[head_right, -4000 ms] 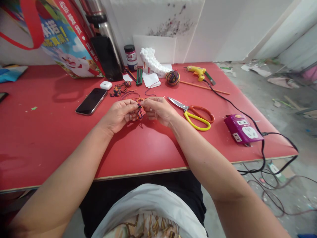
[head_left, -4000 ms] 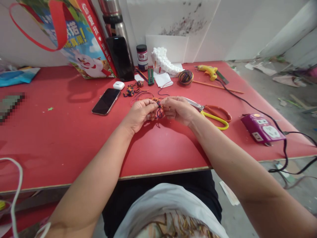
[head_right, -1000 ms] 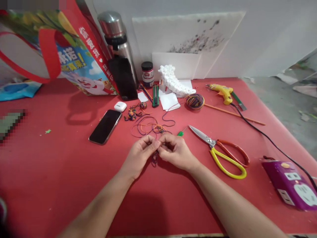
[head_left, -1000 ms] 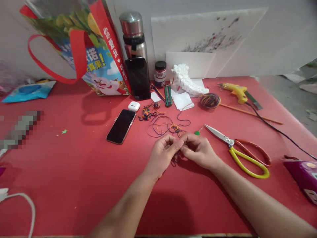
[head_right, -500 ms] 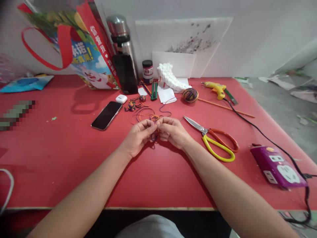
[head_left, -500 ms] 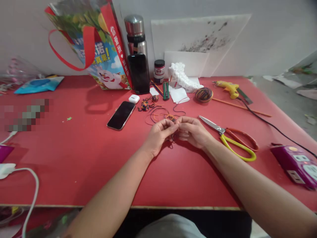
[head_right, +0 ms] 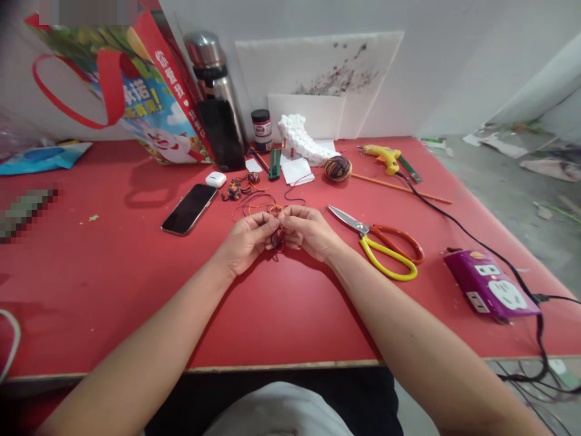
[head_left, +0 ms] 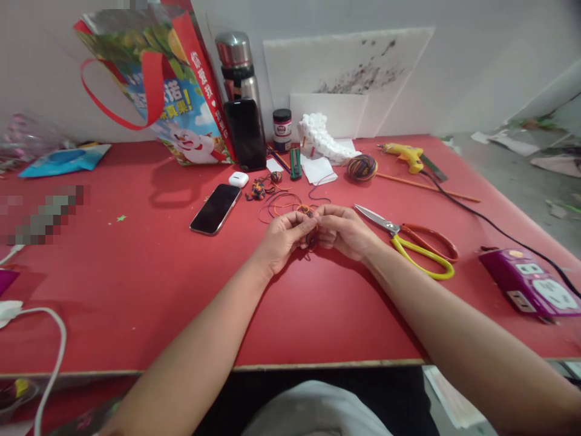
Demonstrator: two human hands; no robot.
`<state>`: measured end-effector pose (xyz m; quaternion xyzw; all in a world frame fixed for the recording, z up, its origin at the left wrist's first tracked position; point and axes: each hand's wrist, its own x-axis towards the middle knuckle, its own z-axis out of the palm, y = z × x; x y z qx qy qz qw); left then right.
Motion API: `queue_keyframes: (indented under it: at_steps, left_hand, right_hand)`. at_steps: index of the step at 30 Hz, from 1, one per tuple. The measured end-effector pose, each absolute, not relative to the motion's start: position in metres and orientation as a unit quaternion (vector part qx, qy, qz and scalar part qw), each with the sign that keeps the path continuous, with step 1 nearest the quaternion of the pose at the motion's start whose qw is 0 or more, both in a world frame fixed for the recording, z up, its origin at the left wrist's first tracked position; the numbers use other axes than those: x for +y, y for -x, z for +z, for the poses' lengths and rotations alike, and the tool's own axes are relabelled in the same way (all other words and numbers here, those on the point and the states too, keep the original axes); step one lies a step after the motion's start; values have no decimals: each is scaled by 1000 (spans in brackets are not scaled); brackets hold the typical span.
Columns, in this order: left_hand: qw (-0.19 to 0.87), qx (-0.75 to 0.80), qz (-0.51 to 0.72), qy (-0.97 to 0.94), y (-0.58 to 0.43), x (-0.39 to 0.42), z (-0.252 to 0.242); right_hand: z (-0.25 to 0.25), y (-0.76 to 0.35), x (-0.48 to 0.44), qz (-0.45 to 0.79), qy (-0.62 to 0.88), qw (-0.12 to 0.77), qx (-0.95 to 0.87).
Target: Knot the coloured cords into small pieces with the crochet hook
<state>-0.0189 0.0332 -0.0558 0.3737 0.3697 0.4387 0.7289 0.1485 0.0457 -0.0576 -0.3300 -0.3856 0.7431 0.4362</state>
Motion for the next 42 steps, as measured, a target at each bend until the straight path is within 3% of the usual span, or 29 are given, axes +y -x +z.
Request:
queue_keyframes:
  at_steps: [19,25,31,42]
  left_hand:
    - [723,358,418,-417,23,33,-49]
    - [728,357,410,-418,26,35,-50]
    - [729,361,444,-377,25,38,-49]
    - [677,426,443,-405,19,33,-53]
  right_hand:
    - [-45,-153,35,754,350,406,-379]
    - [-42,-155,34,710,369,429,-419]
    - [-36,-161,36,638,367,506,-449]
    - [-24,-161,29,633,323,543,-448]
